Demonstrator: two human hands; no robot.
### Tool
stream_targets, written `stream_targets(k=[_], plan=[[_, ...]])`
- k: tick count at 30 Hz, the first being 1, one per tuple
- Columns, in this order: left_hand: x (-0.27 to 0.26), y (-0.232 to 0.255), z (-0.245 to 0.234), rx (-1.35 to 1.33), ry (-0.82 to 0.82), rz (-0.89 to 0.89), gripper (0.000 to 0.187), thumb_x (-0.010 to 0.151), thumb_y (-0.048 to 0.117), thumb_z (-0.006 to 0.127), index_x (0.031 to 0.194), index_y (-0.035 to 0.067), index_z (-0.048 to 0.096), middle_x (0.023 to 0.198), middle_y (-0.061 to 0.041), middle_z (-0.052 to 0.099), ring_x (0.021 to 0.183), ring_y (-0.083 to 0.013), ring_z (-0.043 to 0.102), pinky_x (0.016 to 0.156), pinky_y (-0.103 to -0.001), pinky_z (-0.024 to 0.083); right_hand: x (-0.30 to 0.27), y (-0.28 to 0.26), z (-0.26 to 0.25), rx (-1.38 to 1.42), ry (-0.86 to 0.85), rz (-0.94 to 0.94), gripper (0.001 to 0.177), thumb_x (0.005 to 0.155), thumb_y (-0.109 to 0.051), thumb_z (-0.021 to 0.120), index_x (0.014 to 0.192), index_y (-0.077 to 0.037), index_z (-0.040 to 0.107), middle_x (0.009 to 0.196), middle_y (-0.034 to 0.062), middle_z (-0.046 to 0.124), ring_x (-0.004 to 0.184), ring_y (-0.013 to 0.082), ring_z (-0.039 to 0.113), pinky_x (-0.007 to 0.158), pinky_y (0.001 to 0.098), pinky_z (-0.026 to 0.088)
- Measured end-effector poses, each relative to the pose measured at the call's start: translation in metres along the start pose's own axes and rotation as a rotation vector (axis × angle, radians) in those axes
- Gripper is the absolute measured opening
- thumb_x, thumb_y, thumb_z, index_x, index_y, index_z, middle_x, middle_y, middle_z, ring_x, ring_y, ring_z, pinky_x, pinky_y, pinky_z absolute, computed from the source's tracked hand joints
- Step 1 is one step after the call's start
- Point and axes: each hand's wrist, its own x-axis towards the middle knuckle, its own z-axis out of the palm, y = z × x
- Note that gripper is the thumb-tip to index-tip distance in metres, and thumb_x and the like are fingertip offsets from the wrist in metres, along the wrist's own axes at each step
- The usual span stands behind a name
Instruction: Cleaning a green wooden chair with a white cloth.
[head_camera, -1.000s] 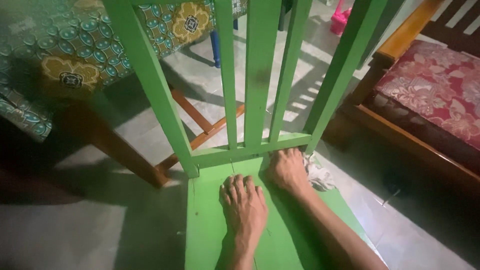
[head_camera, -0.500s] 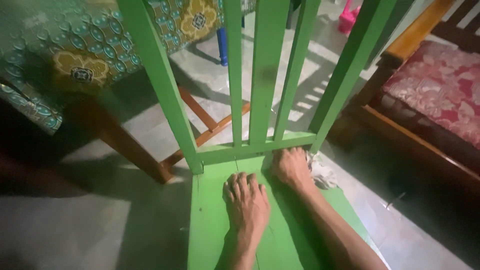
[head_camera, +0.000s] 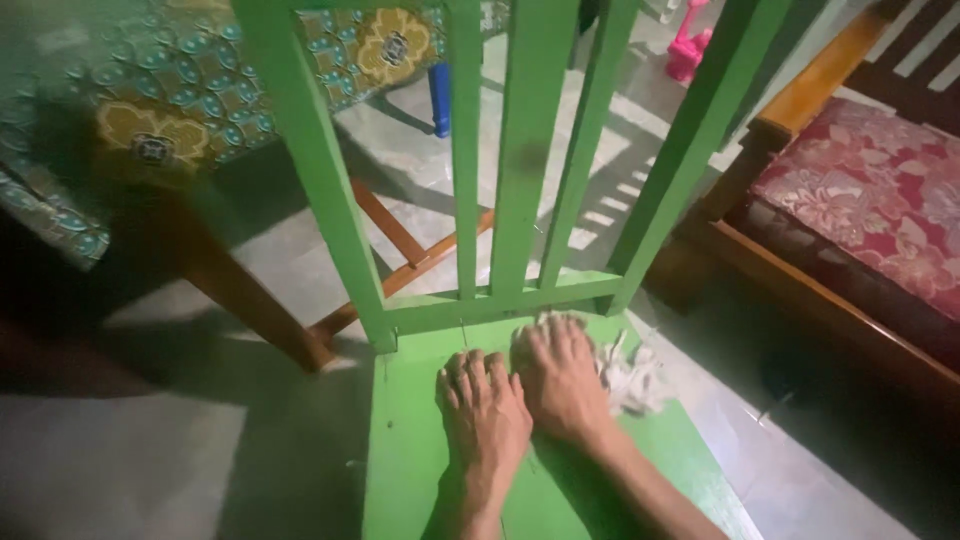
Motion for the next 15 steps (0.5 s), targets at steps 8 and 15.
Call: stream_targets(k=[8,15], plan=[[-0.001,0.0,0.004,0.026,-0.023,-0.002,0.041,0.092,0.029,0.061,0.124,0.003,0.06,0.134,-0.02,0.056,0.134,-0.0411,0.045,0.115,-0.061,0.028,-0.012,-0.005,-0.027,0.123,-0.015,-0.146,0.049,0.087,-0.026,0.064,0.129,-0.002,0.062,0.135,0.0301,0.054,0.132,0.0501,0.044,0.11,0.0569,0.034],[0.0,0.0,-0.005,0.023,0.0,0.031,0.04,0.092,0.029,0.062,0.122,0.003,0.061,0.133,-0.02,0.056,0.134,-0.0405,0.045,0.113,-0.061,0.029,0.022,0.02,-0.007,0.064,-0.022,0.146,0.042,0.09,-0.02,0.061,0.129,-0.003,0.063,0.127,0.0248,0.064,0.124,0.043,0.057,0.112,0.0509,0.043]])
